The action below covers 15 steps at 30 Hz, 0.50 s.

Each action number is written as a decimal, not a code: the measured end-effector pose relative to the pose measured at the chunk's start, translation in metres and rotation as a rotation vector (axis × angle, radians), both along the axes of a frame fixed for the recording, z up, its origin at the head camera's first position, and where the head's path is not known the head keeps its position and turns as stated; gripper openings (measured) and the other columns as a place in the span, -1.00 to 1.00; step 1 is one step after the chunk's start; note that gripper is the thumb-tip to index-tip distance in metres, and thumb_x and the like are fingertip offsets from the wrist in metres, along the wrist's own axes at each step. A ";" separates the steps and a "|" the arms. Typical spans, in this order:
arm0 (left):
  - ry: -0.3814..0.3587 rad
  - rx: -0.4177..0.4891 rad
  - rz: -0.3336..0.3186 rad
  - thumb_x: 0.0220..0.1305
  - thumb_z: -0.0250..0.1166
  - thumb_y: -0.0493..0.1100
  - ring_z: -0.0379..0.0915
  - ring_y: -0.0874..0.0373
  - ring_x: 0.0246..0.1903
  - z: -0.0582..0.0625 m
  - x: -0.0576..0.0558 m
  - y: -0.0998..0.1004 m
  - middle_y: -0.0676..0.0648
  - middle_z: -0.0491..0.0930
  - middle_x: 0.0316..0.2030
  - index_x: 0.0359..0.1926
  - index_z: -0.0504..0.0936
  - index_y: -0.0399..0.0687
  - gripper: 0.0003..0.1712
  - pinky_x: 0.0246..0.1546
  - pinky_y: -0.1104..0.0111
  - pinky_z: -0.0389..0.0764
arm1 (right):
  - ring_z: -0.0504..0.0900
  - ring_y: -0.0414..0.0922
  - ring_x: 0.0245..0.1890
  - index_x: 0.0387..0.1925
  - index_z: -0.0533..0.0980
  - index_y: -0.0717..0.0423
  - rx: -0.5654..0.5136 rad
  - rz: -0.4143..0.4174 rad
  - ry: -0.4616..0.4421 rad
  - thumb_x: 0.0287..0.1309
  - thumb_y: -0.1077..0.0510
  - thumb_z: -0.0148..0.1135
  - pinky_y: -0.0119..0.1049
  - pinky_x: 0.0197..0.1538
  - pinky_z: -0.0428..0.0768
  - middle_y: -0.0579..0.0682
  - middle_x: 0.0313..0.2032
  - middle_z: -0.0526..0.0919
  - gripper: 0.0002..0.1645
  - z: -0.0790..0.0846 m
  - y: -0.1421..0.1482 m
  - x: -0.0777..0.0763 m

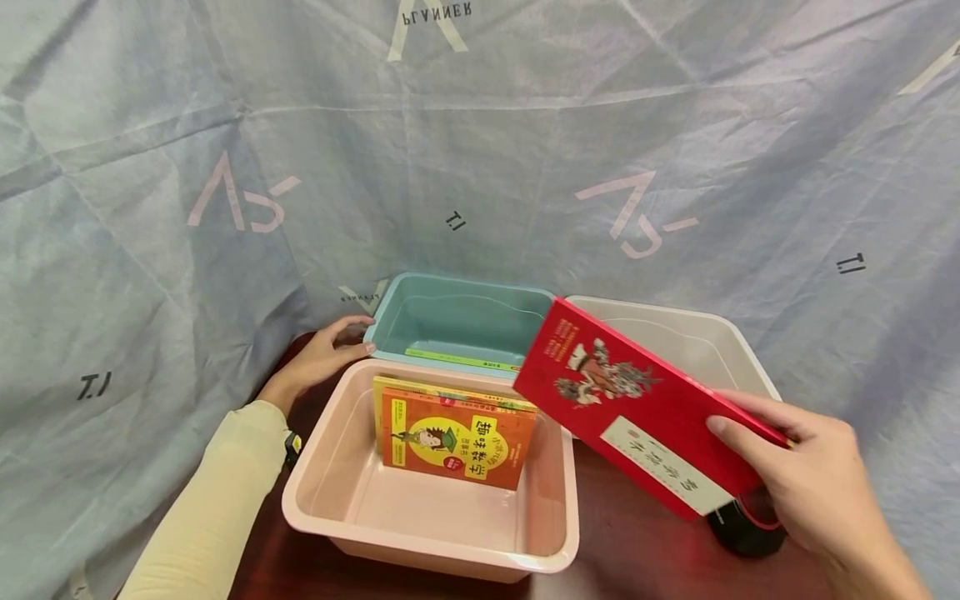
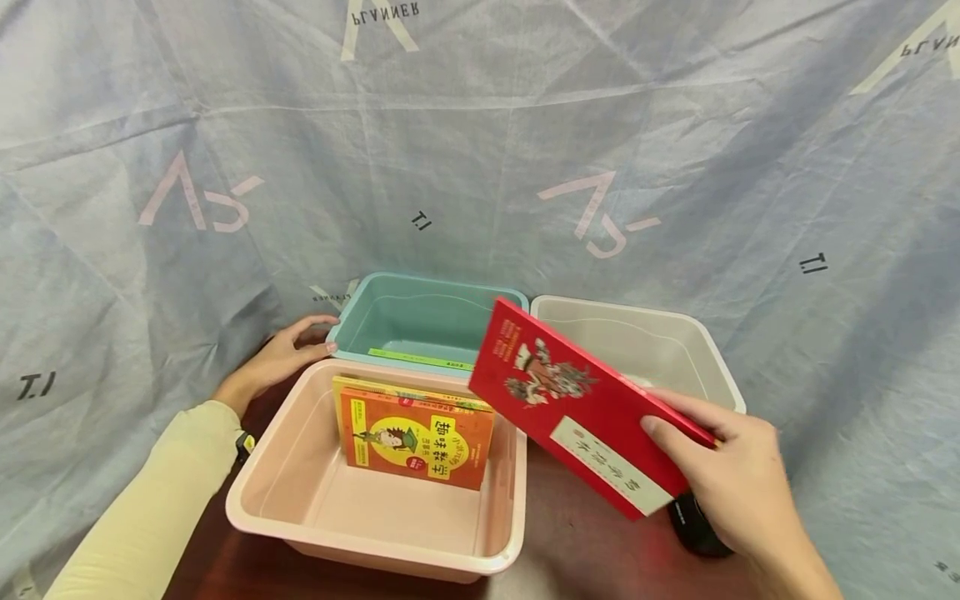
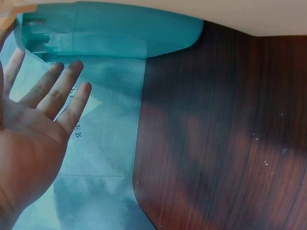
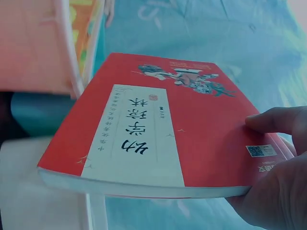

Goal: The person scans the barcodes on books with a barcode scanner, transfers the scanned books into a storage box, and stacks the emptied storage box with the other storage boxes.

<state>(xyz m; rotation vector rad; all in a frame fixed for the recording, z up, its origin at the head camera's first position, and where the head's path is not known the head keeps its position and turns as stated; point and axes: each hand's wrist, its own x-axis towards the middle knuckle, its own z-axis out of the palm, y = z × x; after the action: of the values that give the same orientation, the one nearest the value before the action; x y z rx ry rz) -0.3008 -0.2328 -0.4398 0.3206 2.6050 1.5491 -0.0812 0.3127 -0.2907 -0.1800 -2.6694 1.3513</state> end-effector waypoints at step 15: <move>-0.005 -0.039 0.017 0.43 0.31 0.17 0.36 -0.24 0.39 0.002 -0.002 -0.003 -0.28 0.39 0.41 0.50 0.33 0.17 -0.29 0.36 -0.20 0.41 | 0.67 -0.31 -0.56 0.33 0.44 -0.54 -0.052 -0.477 -0.178 0.36 -0.16 0.32 -0.22 -0.51 0.73 -0.56 -0.48 0.58 -0.45 -0.055 0.067 0.046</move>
<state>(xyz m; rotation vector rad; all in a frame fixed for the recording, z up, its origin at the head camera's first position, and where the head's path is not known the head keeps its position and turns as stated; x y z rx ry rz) -0.3029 -0.2359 -0.4383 0.2918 2.6367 1.5000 -0.0354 0.3797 -0.3458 -0.9149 -2.4894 1.2906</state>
